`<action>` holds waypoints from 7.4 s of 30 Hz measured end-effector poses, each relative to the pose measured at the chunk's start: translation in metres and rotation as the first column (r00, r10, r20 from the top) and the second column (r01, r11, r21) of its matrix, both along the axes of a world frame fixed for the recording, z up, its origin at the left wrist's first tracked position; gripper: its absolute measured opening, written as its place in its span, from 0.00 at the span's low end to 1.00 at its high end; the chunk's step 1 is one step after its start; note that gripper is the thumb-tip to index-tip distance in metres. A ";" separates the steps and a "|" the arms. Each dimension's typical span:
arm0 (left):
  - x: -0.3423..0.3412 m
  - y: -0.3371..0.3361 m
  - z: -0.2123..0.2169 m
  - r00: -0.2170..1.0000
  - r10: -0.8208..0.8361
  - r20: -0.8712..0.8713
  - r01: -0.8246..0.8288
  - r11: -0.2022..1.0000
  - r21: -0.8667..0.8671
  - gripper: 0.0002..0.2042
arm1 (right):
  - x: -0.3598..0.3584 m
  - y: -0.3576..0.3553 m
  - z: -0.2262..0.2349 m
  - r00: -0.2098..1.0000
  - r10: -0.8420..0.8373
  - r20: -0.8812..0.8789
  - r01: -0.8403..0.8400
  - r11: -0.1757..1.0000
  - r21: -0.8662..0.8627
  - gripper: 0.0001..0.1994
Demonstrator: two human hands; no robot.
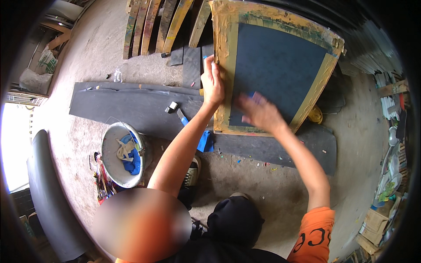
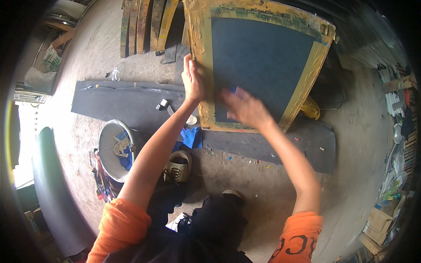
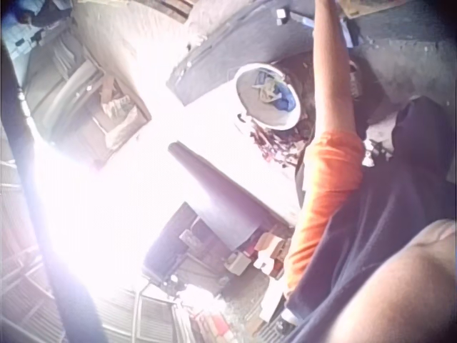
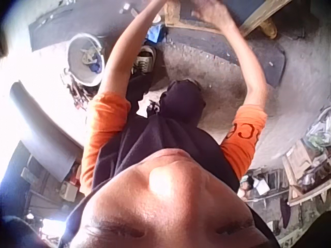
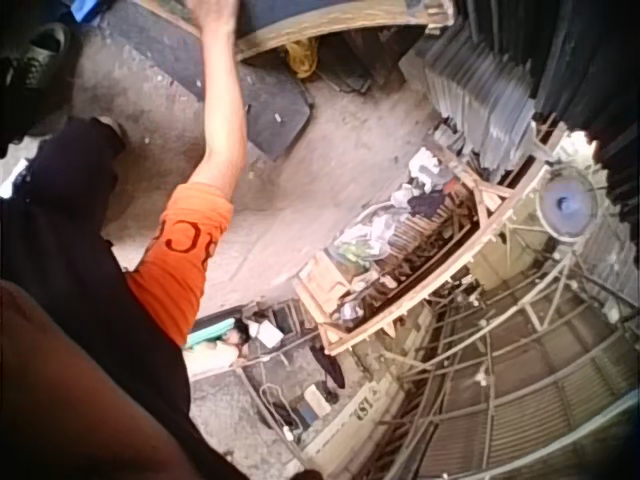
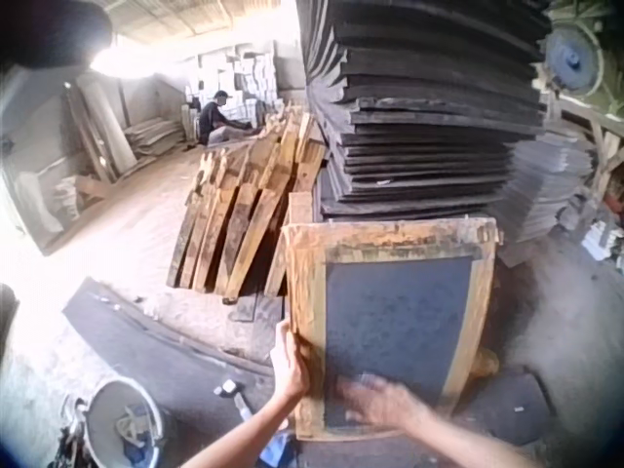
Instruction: The person cleans the surface of a wooden-framed screen using a blue cloth and a small white container. They wipe the screen repeatedly, then place it on a stack of other screens. Later, they pick up another screen and continue wiping it.
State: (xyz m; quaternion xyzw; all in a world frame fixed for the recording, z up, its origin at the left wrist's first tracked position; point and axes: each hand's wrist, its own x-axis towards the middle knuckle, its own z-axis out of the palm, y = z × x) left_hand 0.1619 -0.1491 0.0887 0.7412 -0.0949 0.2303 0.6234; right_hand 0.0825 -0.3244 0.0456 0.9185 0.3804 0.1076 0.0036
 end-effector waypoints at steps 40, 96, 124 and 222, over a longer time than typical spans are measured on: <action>-0.095 0.023 0.181 0.957 -0.288 0.006 0.252 0.826 -0.504 0.27 | -0.220 -0.093 0.227 0.652 -0.755 -0.067 0.368 0.238 0.899 0.19; -0.103 0.220 0.186 0.940 0.006 -0.342 -0.196 0.828 -0.524 0.38 | -0.148 0.028 0.226 0.768 -0.096 -0.633 0.637 0.023 0.770 0.26; -0.019 0.061 0.153 0.935 -0.340 0.106 0.294 0.905 0.309 0.17 | -0.113 -0.076 0.061 0.655 0.029 -0.755 0.655 -0.521 0.548 0.22; -0.106 0.093 0.091 0.767 -0.520 -0.375 0.638 0.562 0.526 0.26 | -0.091 0.042 0.141 0.569 0.362 -0.738 0.817 -0.146 0.558 0.06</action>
